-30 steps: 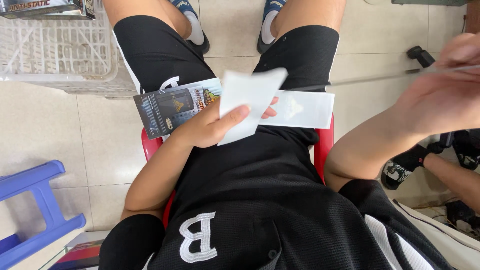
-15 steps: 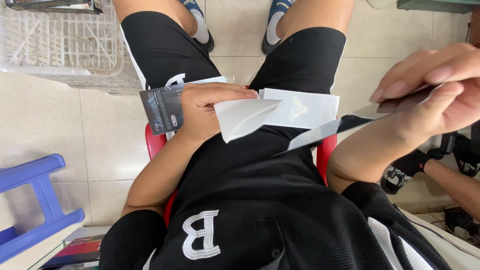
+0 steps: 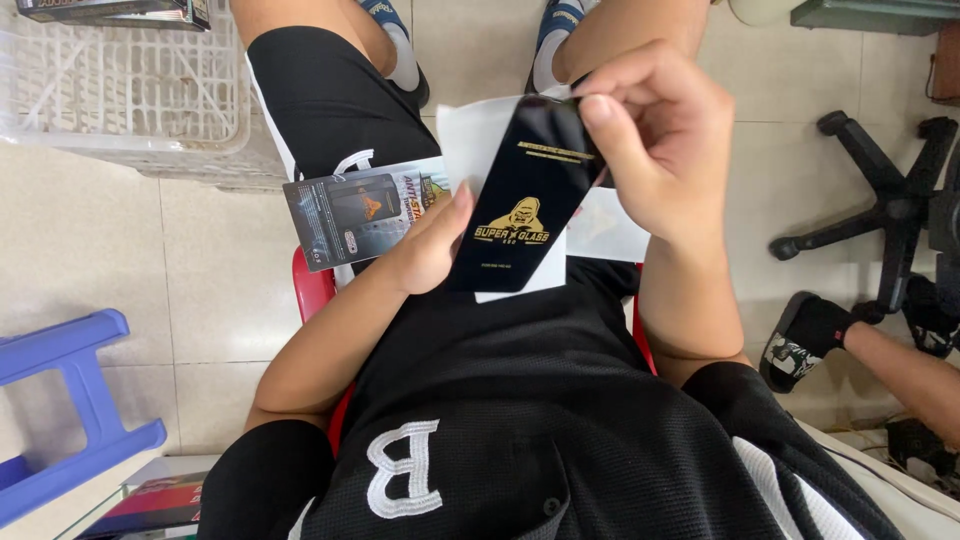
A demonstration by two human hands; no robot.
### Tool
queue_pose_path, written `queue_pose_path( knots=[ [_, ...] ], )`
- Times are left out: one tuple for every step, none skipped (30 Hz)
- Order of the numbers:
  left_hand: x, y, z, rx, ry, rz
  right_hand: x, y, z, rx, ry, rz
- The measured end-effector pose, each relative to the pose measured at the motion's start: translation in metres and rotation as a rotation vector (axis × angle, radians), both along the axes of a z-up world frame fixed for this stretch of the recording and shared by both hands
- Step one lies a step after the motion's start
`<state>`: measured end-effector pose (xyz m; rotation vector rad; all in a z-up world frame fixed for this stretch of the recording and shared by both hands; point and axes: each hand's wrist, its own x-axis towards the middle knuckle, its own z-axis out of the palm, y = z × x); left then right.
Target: Organize screen protector packaging into a plastic basket and prepare individual protectors.
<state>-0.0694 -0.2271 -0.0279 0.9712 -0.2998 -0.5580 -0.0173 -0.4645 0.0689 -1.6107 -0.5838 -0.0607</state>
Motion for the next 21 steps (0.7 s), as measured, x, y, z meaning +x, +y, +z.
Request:
queue_pose_path(
  knots=[
    [0.0,-0.001,0.012,0.001,0.0,0.0,0.002,0.007,0.001,0.001,0.0,0.0],
    [-0.001,-0.003,0.025,-0.073,-0.039,-0.118,0.005,0.014,0.002,-0.007,0.067,0.002],
    [-0.001,-0.004,0.037,-0.146,-0.078,-0.236,0.007,0.02,0.004,-0.014,0.133,0.008],
    [-0.001,-0.005,0.038,-0.146,-0.078,-0.236,0.009,0.022,0.001,-0.014,0.133,0.007],
    [-0.001,-0.007,0.038,-0.16,-0.112,-0.259,0.011,0.024,-0.002,0.009,0.097,0.041],
    [-0.001,-0.008,0.038,-0.174,-0.145,-0.282,0.013,0.025,-0.005,0.031,0.064,0.076],
    [-0.001,-0.009,0.038,-0.175,-0.144,-0.282,0.014,0.024,-0.007,0.03,0.065,0.076],
    [-0.001,-0.01,0.039,-0.181,-0.122,-0.267,0.014,0.024,-0.009,0.042,0.082,0.086],
    [-0.002,-0.01,0.039,-0.188,-0.099,-0.253,0.014,0.023,-0.011,0.053,0.099,0.096],
    [-0.001,-0.01,0.039,-0.187,-0.099,-0.252,0.015,0.025,-0.008,0.054,0.1,0.096],
    [-0.001,-0.01,0.038,-0.17,-0.139,-0.216,0.015,0.027,-0.005,0.054,0.005,0.083],
    [-0.001,-0.01,0.037,-0.154,-0.177,-0.18,0.015,0.029,-0.002,0.054,-0.088,0.071],
    [-0.001,-0.009,0.035,-0.154,-0.175,-0.179,0.013,0.029,0.002,0.054,-0.086,0.072],
    [0.0,-0.008,0.032,-0.215,-0.156,-0.141,0.012,0.03,0.005,0.013,-0.178,0.057],
    [0.0,-0.008,0.029,-0.277,-0.138,-0.103,0.01,0.031,0.009,-0.027,-0.27,0.043],
    [0.001,-0.005,0.027,-0.276,-0.137,-0.101,0.011,0.03,0.012,-0.026,-0.269,0.044],
    [0.001,-0.002,0.026,-0.299,-0.151,-0.041,0.011,0.03,0.016,-0.144,-0.397,0.036],
    [0.002,0.001,0.024,-0.322,-0.165,0.019,0.012,0.029,0.019,-0.26,-0.525,0.027],
    [0.002,0.003,0.018,-0.322,-0.165,0.021,0.011,0.032,0.02,-0.259,-0.525,0.029],
    [0.002,0.006,0.012,-0.342,-0.119,0.102,0.009,0.035,0.021,-0.373,-0.654,0.086],
    [0.002,0.009,0.006,-0.361,-0.073,0.182,0.007,0.037,0.021,-0.484,-0.785,0.142]
  ],
)
